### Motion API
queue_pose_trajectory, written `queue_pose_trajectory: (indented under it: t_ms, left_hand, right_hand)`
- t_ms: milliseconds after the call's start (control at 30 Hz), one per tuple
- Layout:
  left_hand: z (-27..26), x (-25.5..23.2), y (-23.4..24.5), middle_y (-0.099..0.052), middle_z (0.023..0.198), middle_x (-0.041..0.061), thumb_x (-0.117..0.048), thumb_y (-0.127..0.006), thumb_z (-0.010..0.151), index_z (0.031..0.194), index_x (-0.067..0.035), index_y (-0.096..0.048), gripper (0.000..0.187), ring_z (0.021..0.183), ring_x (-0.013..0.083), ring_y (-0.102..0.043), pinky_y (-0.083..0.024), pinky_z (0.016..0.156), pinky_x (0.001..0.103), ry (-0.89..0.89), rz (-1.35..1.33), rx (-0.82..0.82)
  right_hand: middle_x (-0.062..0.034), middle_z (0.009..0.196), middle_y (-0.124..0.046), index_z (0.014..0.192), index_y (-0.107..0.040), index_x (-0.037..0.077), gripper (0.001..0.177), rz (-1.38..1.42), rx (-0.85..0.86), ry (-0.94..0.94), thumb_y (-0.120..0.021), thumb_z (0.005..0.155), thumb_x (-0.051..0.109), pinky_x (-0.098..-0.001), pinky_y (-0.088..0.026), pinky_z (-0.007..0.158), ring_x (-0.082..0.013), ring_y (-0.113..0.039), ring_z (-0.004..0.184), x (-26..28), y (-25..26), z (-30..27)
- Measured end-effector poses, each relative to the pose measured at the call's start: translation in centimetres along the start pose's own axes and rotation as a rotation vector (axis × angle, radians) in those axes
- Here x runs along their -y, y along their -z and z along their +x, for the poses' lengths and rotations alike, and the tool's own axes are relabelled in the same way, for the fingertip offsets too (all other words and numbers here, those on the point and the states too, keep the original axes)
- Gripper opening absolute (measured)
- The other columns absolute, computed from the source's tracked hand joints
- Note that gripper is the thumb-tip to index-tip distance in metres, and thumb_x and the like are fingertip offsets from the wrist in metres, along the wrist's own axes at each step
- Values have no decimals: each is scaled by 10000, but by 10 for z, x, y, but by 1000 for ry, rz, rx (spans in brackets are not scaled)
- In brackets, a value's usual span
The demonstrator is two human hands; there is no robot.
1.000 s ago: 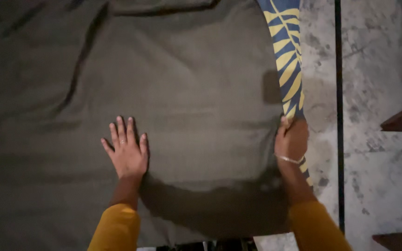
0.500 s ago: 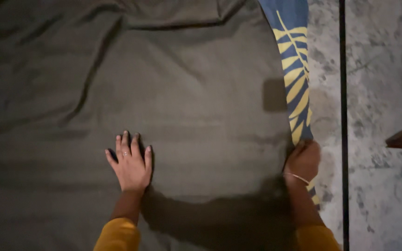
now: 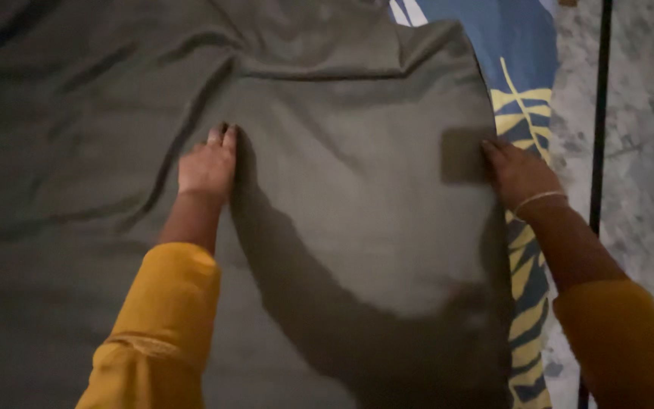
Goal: The person spreads a dark grey sheet over a bed with a blue leaf-patterned sheet. They smooth the sheet, tuck it under the mattress, and adjust the edges to make the bed neat.
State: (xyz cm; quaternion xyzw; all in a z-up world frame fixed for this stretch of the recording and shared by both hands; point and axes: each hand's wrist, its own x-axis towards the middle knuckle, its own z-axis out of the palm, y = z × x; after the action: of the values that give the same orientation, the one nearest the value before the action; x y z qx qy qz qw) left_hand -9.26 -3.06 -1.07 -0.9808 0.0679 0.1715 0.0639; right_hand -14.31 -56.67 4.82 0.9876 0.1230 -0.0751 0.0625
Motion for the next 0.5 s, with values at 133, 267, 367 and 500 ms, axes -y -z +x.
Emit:
queue_pose_trajectory:
  t_ms: [133,267,367,500]
  left_hand:
    - [34,5,-14,-631,1340,135,-83,-573,958,1312,-62,-587,355,1125,321,-674,-572,881,404,-38,-51,-136]
    - [49,6,-34,-697,1206,141,-29,-584,910,1090,-58,-684,208,1046,308,-708,-582,835,400,-33,-98,-264]
    - [50,7,-38,-713,1129,151,-9,-594,921,1019,-57,-698,152,992,323,-719,-586,805,424,-28,-195,-284]
    - [44,16,-26,-730,1035,170,-3,-600,956,1019,-48,-696,123,932,334,-737,-594,791,429,-11,-183,-238]
  right_hand:
    - [-216,1291,-658,1323,-633,105,322,-68,179,-175,-546,1016,148,-515,-567,895,-413,-691,1052,-15,-5,31]
    - [-136,1218,-710,1184,-670,142,300,-64,234,-16,-628,919,275,-472,-589,850,-353,-714,1045,-18,4,44]
    - [-137,1145,-723,1266,-675,198,284,-152,293,-63,-574,1009,263,-465,-587,787,-348,-725,971,-19,11,39]
    - [-116,1119,-736,1110,-722,156,202,-31,136,-15,-583,984,233,-463,-587,791,-344,-722,958,-17,12,34]
